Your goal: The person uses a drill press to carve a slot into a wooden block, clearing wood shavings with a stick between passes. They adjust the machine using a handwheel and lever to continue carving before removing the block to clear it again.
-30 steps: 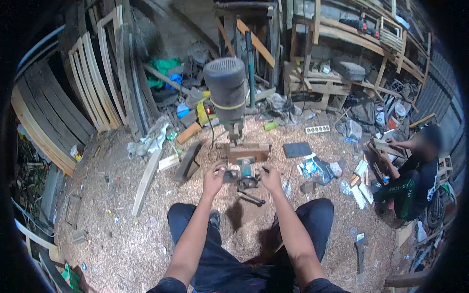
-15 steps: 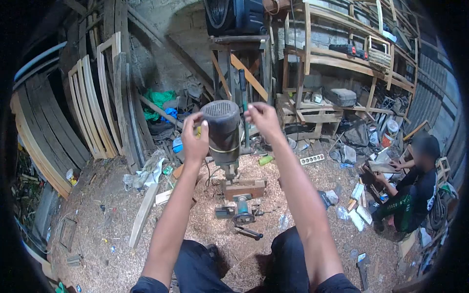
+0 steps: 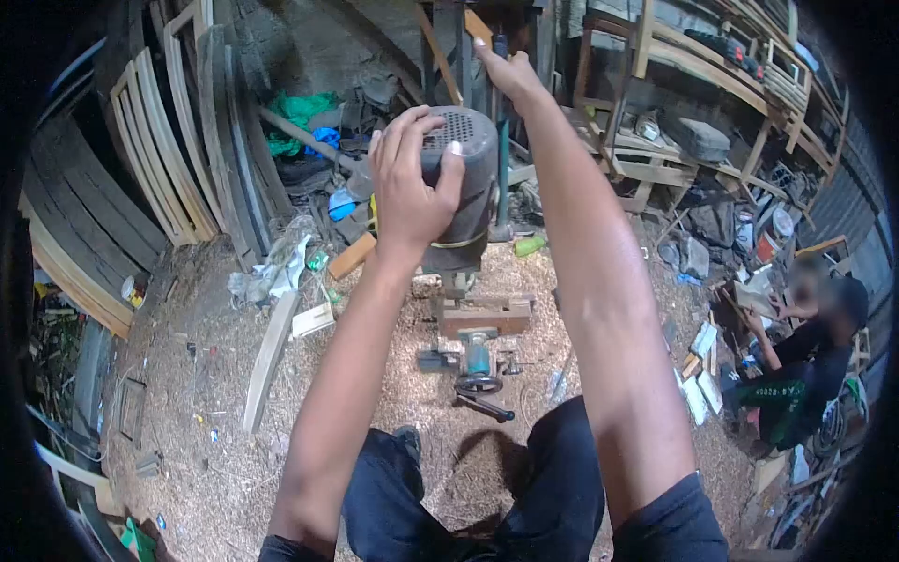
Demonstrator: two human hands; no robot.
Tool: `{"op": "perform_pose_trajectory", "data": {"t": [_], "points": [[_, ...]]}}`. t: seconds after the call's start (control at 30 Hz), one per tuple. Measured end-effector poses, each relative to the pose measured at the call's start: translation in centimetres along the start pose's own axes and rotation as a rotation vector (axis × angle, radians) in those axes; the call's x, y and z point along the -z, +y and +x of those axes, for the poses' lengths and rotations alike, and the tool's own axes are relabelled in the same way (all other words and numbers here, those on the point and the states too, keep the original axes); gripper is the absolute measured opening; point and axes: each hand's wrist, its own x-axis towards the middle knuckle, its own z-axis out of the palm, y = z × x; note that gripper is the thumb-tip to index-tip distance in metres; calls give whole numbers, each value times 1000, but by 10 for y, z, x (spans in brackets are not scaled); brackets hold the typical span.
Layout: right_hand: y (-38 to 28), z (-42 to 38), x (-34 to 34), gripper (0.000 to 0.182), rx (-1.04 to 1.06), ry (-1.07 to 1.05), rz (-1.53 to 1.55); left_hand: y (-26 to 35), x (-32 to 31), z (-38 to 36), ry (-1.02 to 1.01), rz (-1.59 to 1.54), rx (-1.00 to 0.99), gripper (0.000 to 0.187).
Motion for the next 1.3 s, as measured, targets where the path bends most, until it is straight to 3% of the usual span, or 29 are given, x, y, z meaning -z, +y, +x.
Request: {"op": "perform_pose_trajectory", "data": {"t": [0.03,0.13,0.17,0.2,0.27,0.43,0.63,0.77,1.07,1.1,1.3], "points": [[7,17,-6,111,44,-73,59,3,2,1,5,-4,13,36],[25,51,-19,96,120,68,54,4,-1,5,41,-35,65,38],[24,60,-18,81,53,1,109,5,-3,4,57,-4,57,39],[-17,20,-13,97,-125,149,-88,2,-5,4,75,3,40,38],[-10,35,-12,94,-116,-53,239,0,-9,2,112,11,17,38],[-32,9,4,80,-261,-18,464,2,-10,1,119,13,48,37],[-43,-5,21,50,-226,-23,539,12,-13,3,152,7,196,33],[-44,-4,21,47,-202,-13,544,7,-14,0,167,42,159,28],[-37,-88,35,43,-99,20,655,5,-22,-6,248,105,92,24],[-55,-112,34,32,-73,102,672,5,-22,-7,238,108,95,24],[-53,-119,35,24,-47,109,728,6,-23,-7,253,114,103,22]]}}
